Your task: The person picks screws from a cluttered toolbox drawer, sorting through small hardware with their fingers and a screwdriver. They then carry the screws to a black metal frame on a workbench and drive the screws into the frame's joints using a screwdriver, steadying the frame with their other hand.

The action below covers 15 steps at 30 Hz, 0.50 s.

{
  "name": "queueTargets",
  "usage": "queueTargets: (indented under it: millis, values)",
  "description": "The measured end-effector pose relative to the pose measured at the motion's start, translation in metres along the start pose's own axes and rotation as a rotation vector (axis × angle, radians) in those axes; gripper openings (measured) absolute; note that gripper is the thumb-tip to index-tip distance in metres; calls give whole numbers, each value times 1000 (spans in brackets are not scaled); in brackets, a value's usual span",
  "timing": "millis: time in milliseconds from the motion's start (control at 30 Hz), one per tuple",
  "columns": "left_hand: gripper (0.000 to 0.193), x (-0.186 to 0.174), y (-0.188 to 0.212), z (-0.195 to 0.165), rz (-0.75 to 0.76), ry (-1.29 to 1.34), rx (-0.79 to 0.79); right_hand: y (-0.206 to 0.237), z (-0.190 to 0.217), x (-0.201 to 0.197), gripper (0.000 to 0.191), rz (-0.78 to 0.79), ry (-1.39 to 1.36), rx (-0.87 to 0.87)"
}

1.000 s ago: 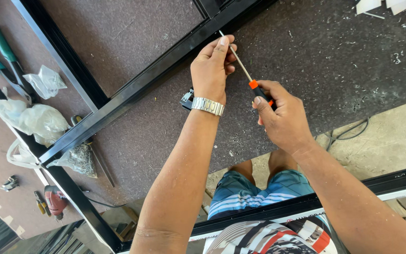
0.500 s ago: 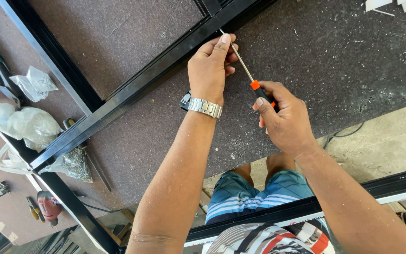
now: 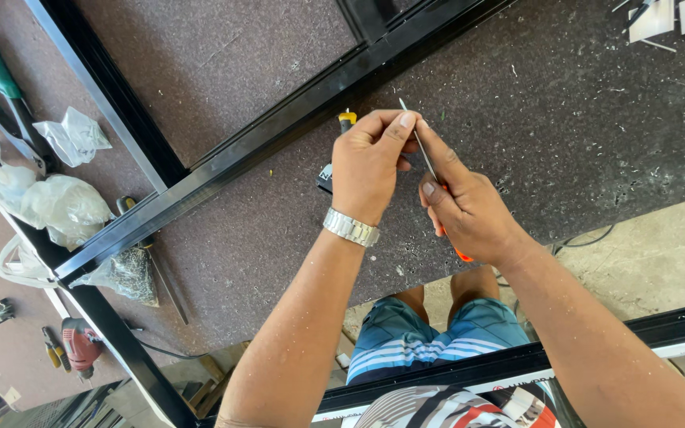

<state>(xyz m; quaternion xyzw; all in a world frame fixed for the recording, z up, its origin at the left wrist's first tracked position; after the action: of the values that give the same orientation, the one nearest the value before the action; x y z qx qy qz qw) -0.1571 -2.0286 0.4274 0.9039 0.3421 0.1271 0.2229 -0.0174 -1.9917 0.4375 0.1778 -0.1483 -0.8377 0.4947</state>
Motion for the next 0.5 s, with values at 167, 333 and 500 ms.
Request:
queueTargets:
  millis: [167, 333, 500]
  values:
    - [21, -7, -9, -5, -7, -66, 26, -18, 1, 3, 69, 7, -175, -59]
    - [22, -5, -13, 3, 26, -38, 12, -32, -2, 2, 60, -46, -255, -85]
    - [19, -5, -21, 14, 23, 89, 2, -38, -5, -2, 53, -101, -266, -89]
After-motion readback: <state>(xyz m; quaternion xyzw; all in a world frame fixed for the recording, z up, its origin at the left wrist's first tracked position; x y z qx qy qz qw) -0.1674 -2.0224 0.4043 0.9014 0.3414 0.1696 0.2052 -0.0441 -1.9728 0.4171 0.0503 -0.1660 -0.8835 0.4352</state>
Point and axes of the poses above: each hand's wrist, its own y-axis away from the middle knuckle, its own x-axis out of the palm, z = x × y, the point moved 7 cm from there along -y, towards the middle knuckle, and after that the axes turned 12 degrees about y, right-handed, at the moved point
